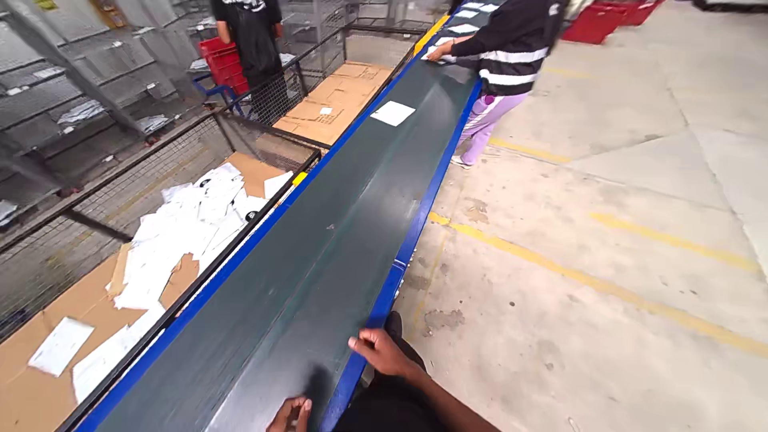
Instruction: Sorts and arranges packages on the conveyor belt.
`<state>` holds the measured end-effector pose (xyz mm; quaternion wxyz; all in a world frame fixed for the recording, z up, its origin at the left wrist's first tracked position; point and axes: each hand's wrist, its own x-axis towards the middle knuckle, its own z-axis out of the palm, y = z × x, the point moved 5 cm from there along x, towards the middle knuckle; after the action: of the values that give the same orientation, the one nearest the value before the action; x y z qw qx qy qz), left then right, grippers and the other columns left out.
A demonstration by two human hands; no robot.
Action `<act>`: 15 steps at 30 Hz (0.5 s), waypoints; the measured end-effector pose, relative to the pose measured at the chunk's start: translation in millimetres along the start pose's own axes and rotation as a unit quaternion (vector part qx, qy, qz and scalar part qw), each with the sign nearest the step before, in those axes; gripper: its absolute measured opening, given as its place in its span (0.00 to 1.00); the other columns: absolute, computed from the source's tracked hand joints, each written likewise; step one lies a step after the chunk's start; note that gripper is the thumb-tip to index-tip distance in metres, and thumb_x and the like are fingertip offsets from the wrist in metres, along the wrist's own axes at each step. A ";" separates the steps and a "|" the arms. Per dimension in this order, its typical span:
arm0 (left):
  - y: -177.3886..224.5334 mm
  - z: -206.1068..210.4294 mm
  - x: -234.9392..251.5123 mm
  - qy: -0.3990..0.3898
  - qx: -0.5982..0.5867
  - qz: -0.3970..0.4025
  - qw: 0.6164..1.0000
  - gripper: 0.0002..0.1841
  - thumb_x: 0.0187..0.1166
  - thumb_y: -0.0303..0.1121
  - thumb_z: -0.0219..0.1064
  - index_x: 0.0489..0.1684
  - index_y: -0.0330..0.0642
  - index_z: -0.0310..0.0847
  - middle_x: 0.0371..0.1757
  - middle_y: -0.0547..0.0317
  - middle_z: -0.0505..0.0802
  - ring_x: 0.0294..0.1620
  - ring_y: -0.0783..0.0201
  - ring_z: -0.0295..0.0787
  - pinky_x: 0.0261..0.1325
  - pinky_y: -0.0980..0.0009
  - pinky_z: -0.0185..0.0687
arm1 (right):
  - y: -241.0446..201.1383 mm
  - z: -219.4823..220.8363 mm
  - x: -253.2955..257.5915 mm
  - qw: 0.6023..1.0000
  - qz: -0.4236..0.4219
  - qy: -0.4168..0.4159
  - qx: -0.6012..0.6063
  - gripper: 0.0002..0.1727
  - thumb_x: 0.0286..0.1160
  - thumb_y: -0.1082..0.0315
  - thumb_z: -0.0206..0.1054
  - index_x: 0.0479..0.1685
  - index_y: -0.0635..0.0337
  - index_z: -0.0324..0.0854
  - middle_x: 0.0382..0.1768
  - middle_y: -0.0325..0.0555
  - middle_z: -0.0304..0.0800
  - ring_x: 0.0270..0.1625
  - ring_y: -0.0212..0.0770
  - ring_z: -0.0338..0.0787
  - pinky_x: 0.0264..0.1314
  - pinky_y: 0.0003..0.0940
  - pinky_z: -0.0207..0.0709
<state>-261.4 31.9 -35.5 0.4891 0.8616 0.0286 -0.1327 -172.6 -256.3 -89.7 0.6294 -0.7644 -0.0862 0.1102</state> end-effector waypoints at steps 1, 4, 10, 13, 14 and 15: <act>2.4 -0.2 3.5 -0.010 0.019 0.009 1.000 0.16 0.84 0.40 0.67 0.52 0.34 0.88 0.44 0.50 0.95 0.43 0.60 0.95 0.52 0.56 0.93 | 0.1 18.8 -12.4 0.994 -0.014 -0.092 -0.061 0.26 0.84 0.45 0.65 0.22 0.56 0.77 0.16 0.40 0.74 0.22 0.38 0.77 0.28 0.40 0.74; 8.7 3.1 18.0 -0.027 0.070 0.027 0.997 0.18 0.84 0.48 0.65 0.55 0.45 0.90 0.48 0.59 0.96 0.47 0.65 0.94 0.54 0.58 0.93 | 4.6 51.2 -40.6 0.922 0.010 -0.323 -0.214 0.29 0.84 0.39 0.60 0.37 0.59 0.84 0.28 0.51 0.85 0.38 0.52 0.87 0.48 0.59 0.80; 66.9 32.5 39.9 -0.036 0.022 0.100 0.994 0.15 0.82 0.40 0.69 0.54 0.37 0.89 0.49 0.52 0.95 0.47 0.63 0.95 0.54 0.60 0.93 | -6.1 27.3 -31.7 0.924 0.017 -0.283 -0.256 0.22 0.83 0.46 0.62 0.42 0.58 0.86 0.35 0.51 0.89 0.45 0.54 0.90 0.52 0.62 0.80; 71.4 40.9 22.6 -0.050 -0.008 0.084 0.995 0.15 0.82 0.38 0.69 0.54 0.33 0.87 0.48 0.50 0.95 0.47 0.63 0.94 0.53 0.61 0.93 | -15.3 19.5 -9.5 0.919 0.023 -0.292 -0.264 0.20 0.84 0.48 0.62 0.43 0.58 0.86 0.33 0.50 0.89 0.43 0.53 0.89 0.49 0.61 0.80; 69.8 39.8 16.5 -0.061 -0.009 0.070 0.996 0.16 0.82 0.38 0.69 0.55 0.32 0.87 0.48 0.49 0.95 0.47 0.62 0.94 0.54 0.59 0.93 | -17.2 18.0 0.7 0.918 0.020 -0.297 -0.262 0.20 0.83 0.48 0.62 0.43 0.58 0.85 0.33 0.50 0.88 0.42 0.52 0.89 0.49 0.60 0.80; 65.8 38.8 10.4 -0.070 -0.003 0.051 0.996 0.17 0.83 0.39 0.69 0.56 0.32 0.87 0.49 0.48 0.95 0.48 0.61 0.94 0.55 0.58 0.92 | -17.8 16.3 10.2 0.916 0.018 -0.302 -0.262 0.21 0.83 0.48 0.62 0.43 0.58 0.85 0.33 0.50 0.88 0.42 0.52 0.89 0.50 0.60 0.80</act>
<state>-247.4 -36.2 -2.0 0.4983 0.8492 -0.0497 -0.1676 -167.2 -234.7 -75.9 0.3486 -0.8334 -0.2846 0.3208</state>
